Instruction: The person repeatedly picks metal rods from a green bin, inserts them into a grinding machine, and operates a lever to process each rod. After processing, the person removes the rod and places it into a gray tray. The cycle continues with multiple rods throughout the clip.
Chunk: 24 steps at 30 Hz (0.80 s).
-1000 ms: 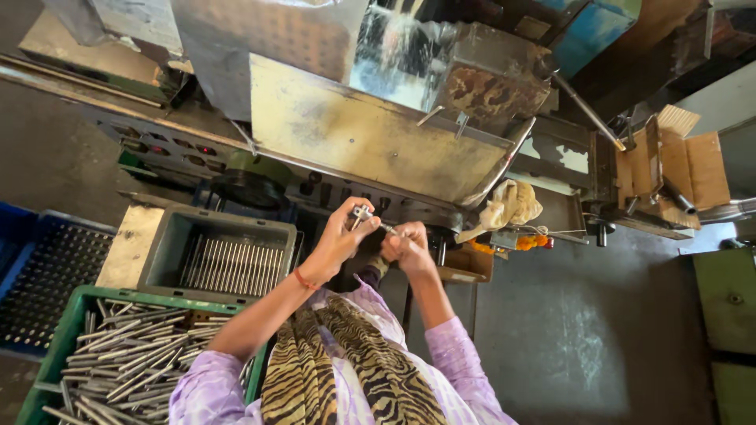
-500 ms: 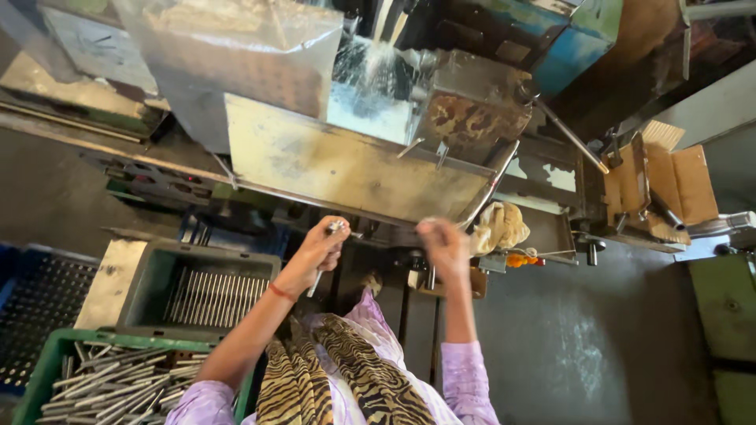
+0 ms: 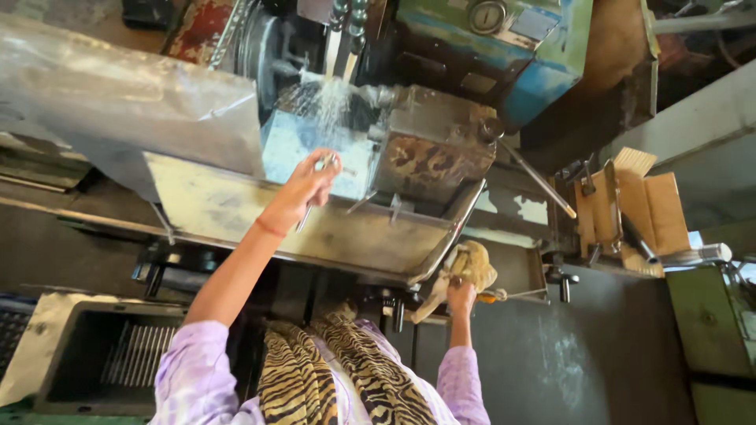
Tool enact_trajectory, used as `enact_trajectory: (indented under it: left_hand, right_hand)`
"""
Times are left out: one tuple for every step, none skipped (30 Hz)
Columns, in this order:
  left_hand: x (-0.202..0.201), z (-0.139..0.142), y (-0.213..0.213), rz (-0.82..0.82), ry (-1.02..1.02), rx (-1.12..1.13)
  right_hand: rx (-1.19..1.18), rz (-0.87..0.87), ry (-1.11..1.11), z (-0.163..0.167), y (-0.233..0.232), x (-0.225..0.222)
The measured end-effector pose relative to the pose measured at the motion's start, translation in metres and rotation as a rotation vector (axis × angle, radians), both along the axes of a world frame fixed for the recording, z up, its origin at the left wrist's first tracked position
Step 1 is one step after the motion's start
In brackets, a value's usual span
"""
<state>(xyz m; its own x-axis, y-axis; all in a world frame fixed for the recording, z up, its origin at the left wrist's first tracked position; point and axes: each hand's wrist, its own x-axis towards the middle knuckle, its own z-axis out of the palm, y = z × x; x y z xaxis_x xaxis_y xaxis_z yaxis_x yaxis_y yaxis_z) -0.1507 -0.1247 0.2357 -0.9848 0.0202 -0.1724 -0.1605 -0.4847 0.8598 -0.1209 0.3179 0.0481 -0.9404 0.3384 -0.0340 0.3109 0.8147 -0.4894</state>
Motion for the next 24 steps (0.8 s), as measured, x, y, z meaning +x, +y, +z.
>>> enact_trajectory:
  left_hand:
    - [-0.031,-0.005,0.0,-0.002,0.003,0.035]
    - [-0.061,-0.012,0.0,0.032,-0.006,0.123]
    - [-0.092,-0.02,0.001,0.066,-0.012,0.21]
    - [-0.124,-0.027,0.001,0.101,-0.014,0.297]
    - [-0.153,-0.033,0.001,0.195,-0.038,0.288]
    - [-0.179,-0.039,0.001,0.289,-0.066,0.279]
    - [-0.202,-0.044,0.001,0.384,-0.093,0.269]
    - [-0.22,-0.048,0.0,0.459,-0.16,0.235]
    - [-0.235,-0.05,0.0,0.533,-0.228,0.202]
    - [-0.247,-0.047,0.0,0.606,-0.29,0.167]
    - [-0.256,-0.046,-0.001,0.661,-0.304,0.136]
    - [-0.263,-0.048,0.0,0.713,-0.322,0.103]
    - [-0.269,-0.049,0.0,0.765,-0.337,0.071]
    - [-0.274,-0.047,-0.001,0.787,-0.327,0.07]
    - [-0.278,-0.046,-0.001,0.808,-0.317,0.069]
    - [-0.28,-0.046,-0.002,0.829,-0.31,0.066]
    - [-0.283,-0.046,-0.002,0.831,-0.305,0.057]
    - [-0.285,-0.046,-0.002,0.832,-0.299,0.046]
    - [-0.287,-0.047,-0.003,0.831,-0.293,0.036]
    - [-0.289,-0.049,-0.003,0.822,-0.267,0.068]
    - [-0.29,-0.052,-0.004,0.813,-0.245,0.1]
    - [-0.292,-0.055,-0.005,0.801,-0.221,0.135]
    - [-0.294,-0.057,-0.006,0.792,-0.275,0.13]
    - [-0.294,-0.061,-0.008,0.784,-0.326,0.125]
  right_hand:
    - [-0.017,-0.026,-0.028,0.0,0.0,-0.006]
    - [-0.04,-0.003,0.038,0.001,0.001,-0.01]
    - [-0.064,0.02,0.105,0.002,0.002,-0.013]
    - [-0.088,0.044,0.177,0.004,0.004,-0.019]
    - [-0.075,0.086,0.134,0.007,0.007,-0.025]
    - [-0.06,0.127,0.088,0.01,0.014,-0.032]
    - [-0.047,0.169,0.043,0.014,0.019,-0.04]
    - [-0.089,0.241,-0.092,0.019,0.03,-0.051]
    - [-0.129,0.312,-0.228,0.03,0.047,-0.069]
    - [-0.171,0.382,-0.358,0.041,0.063,-0.09]
    - [-0.166,0.362,-0.219,0.054,0.083,-0.109]
    - [-0.161,0.336,-0.083,0.068,0.107,-0.124]
    - [0.142,0.162,-0.126,0.083,0.127,-0.148]
    - [0.097,0.212,0.201,0.097,0.146,-0.168]
    - [0.131,0.136,0.291,0.11,0.163,-0.186]
    - [0.124,0.107,0.432,0.122,0.176,-0.208]
    - [0.116,0.077,0.573,0.126,0.181,-0.226]
    - [0.165,0.085,0.54,0.128,0.184,-0.238]
    - [0.214,0.092,0.506,0.132,0.186,-0.252]
    - [0.265,0.1,0.471,0.131,0.186,-0.261]
    - [0.262,0.112,0.415,0.128,0.183,-0.265]
    - [0.261,0.122,0.362,0.124,0.179,-0.271]
    - [0.257,0.133,0.318,0.122,0.176,-0.275]
    - [0.289,0.109,0.31,0.119,0.174,-0.277]
